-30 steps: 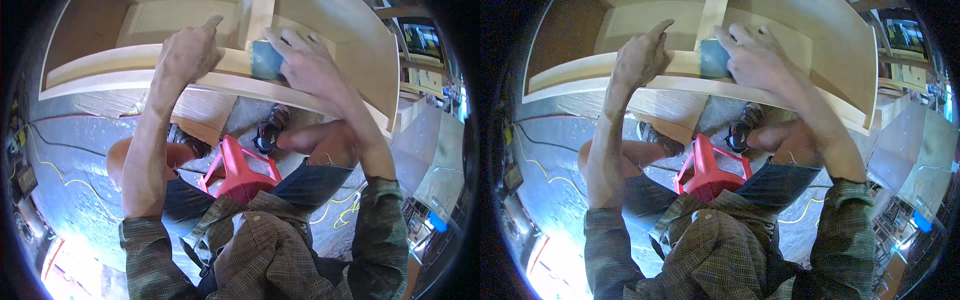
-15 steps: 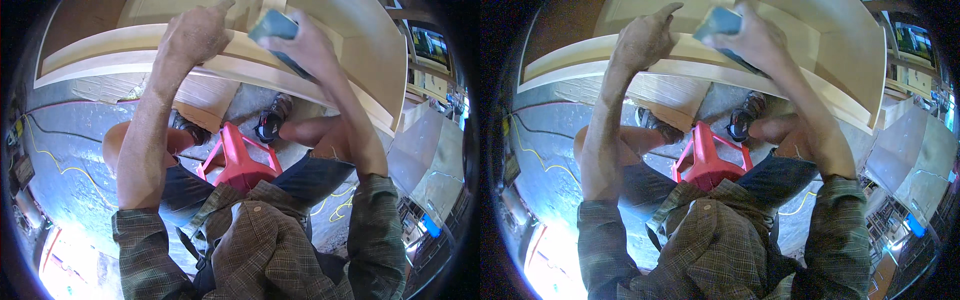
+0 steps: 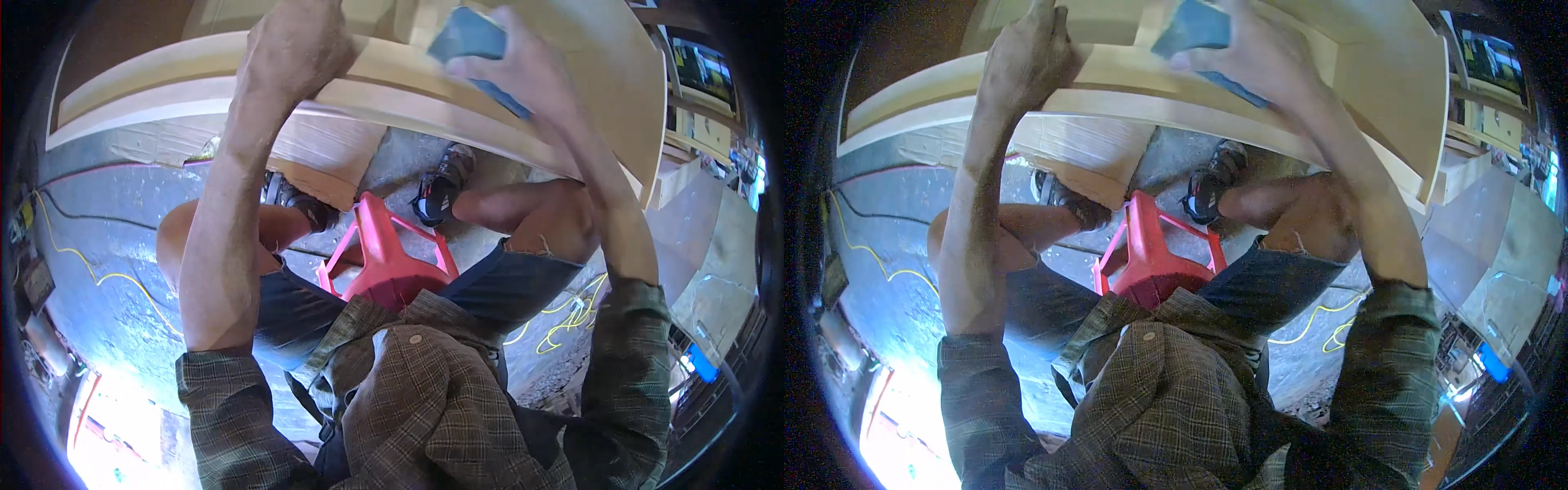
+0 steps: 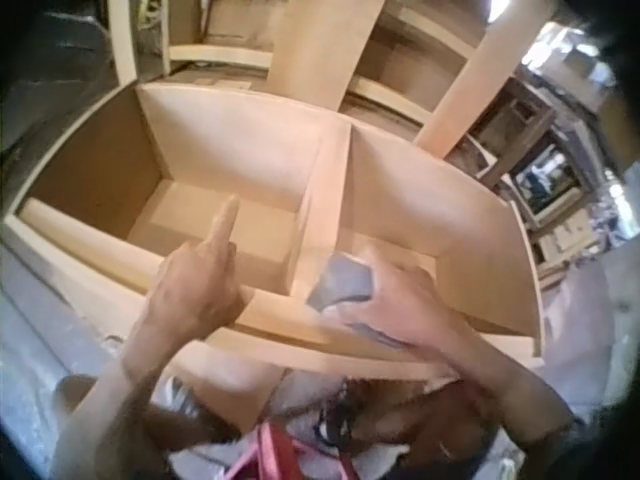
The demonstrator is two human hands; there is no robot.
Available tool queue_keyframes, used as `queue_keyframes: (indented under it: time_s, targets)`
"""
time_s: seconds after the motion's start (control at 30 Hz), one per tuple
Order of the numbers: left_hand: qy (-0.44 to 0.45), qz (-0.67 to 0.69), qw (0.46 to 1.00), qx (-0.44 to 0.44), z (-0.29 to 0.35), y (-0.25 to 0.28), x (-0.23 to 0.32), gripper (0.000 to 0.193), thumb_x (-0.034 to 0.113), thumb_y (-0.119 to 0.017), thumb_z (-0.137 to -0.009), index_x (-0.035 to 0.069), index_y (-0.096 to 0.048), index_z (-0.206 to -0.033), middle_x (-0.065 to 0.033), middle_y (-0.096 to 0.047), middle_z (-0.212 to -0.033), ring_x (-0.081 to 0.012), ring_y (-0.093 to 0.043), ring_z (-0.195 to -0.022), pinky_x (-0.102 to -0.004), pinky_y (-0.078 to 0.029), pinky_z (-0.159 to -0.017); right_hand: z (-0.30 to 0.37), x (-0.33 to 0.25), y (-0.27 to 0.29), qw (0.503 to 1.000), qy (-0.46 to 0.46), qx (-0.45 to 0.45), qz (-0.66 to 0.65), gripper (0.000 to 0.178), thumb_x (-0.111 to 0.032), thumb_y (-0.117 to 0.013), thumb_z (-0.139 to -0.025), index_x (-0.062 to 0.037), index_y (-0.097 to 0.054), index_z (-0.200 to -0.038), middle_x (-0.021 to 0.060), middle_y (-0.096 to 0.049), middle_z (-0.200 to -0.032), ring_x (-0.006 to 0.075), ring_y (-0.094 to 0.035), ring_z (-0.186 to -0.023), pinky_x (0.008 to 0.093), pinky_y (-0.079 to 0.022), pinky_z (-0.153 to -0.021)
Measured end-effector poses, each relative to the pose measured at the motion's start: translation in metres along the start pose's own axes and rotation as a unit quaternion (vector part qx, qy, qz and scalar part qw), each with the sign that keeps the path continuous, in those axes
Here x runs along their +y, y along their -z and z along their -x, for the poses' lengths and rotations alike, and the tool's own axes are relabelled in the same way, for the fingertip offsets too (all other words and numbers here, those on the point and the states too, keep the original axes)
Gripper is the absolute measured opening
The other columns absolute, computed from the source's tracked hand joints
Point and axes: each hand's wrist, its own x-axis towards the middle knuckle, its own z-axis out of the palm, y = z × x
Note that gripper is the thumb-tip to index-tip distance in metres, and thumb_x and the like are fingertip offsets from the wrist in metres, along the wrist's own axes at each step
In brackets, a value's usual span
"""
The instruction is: The person sits on a small pink stool and sands the edges and surfaces of a light-colored wooden cabinet using a sanding block. They systematically work along the top edges, corners, and interior shelves of the cabinet, holding the wood steady with one hand while sanding with the other.
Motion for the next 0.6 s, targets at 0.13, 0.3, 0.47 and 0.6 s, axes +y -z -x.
queue_keyframes:
  time_s: [0.13, 0.3, 0.47, 0.6]
  targets:
    - [-0.011, -0.001, 1.000, 0.012, 0.009, 0.011, 0.007, 0.058, 0.021, -0.057, -0.079, 0.011, -0.041, -0.134, -0.0200, -0.065, -0.078, -0.0403, -0.062, -0.075, -0.0509, -0.048, -0.072, -0.023, -0.031, -0.006, 0.997, 0.020, -0.027, 0.064, 0.064, -0.044, -0.077, -0.064, -0.0033, -0.054, -0.108, 0.0234, -0.063, -0.098, 0.0363, -0.062, -0.093, 0.0405, -0.048, -0.080]
    - [-0.072, -0.145, 0.986, 0.039, 0.008, 0.006, -0.046, 0.042, 0.033, -0.047, -0.092, 0.023, -0.046, -0.132, -0.0176, -0.063, -0.107, -0.0334, -0.064, -0.093, -0.0462, -0.048, -0.085, -0.007, 0.010, 0.002, 0.998, 0.016, 0.021, 0.064, 0.063, -0.045, -0.078, -0.063, -0.0021, -0.054, -0.103, 0.0231, -0.063, -0.094, 0.0372, -0.063, -0.086, 0.0421, -0.049, -0.075]
    - [-0.042, -0.131, 0.990, 0.020, 0.009, 0.001, -0.052, 0.044, 0.040, -0.043, -0.093, 0.022, -0.047, -0.133, -0.0137, -0.061, -0.117, -0.0349, -0.061, -0.099, -0.0485, -0.045, -0.088, -0.030, -0.024, -0.018, 0.994, 0.080, -0.023, 0.066, 0.063, -0.044, -0.078, -0.065, -0.0017, -0.053, -0.105, 0.0218, -0.063, -0.097, 0.0357, -0.063, -0.089, 0.0413, -0.049, -0.078]
    - [0.007, -0.061, 0.998, 0.010, 0.005, 0.010, -0.062, 0.044, 0.040, -0.043, -0.093, 0.020, -0.047, -0.132, -0.0095, -0.060, -0.119, -0.0357, -0.062, -0.097, -0.0496, -0.046, -0.086, -0.027, -0.028, -0.014, 0.999, -0.017, -0.049, -0.006, 0.061, -0.042, -0.079, -0.065, -0.0021, -0.054, -0.105, 0.0211, -0.063, -0.098, 0.0352, -0.063, -0.091, 0.0415, -0.049, -0.079]
